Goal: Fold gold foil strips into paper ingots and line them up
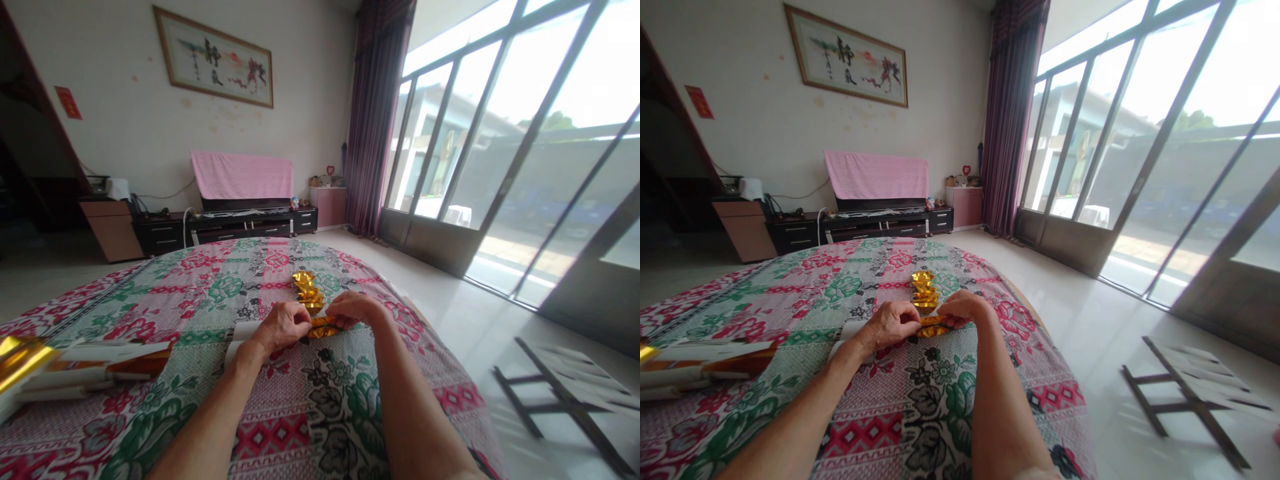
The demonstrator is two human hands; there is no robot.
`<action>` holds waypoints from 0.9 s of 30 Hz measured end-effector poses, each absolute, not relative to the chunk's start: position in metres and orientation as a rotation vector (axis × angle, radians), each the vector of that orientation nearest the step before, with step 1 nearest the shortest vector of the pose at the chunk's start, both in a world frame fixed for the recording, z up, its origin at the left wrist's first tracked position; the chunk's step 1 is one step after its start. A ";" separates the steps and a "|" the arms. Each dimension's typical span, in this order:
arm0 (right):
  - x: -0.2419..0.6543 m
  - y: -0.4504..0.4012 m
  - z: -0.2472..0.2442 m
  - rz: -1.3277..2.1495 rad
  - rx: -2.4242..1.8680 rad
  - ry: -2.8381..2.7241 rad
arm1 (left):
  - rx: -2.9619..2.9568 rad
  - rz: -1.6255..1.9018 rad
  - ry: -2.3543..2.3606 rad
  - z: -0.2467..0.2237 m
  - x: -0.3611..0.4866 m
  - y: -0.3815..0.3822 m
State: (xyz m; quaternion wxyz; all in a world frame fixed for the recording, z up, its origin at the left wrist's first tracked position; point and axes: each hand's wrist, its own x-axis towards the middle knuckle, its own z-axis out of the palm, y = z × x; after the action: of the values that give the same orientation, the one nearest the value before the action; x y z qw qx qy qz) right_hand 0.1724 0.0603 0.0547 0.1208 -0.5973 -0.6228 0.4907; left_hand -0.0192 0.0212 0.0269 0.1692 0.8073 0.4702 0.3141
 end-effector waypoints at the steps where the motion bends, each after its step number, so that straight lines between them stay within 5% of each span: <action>1: 0.172 0.061 0.055 1.428 -1.755 -1.825 | 2.295 0.890 1.333 0.027 -0.019 0.021; 27: 0.168 0.079 0.038 1.122 -1.817 -1.591 | 2.401 0.952 1.667 0.010 -0.024 0.043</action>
State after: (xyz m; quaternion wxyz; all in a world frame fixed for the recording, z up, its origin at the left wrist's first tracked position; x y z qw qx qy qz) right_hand 0.1684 0.0794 0.0375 0.2370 -0.6630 -0.5803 0.4093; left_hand -0.0237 0.0432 0.0105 0.0339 0.7806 0.5420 0.3094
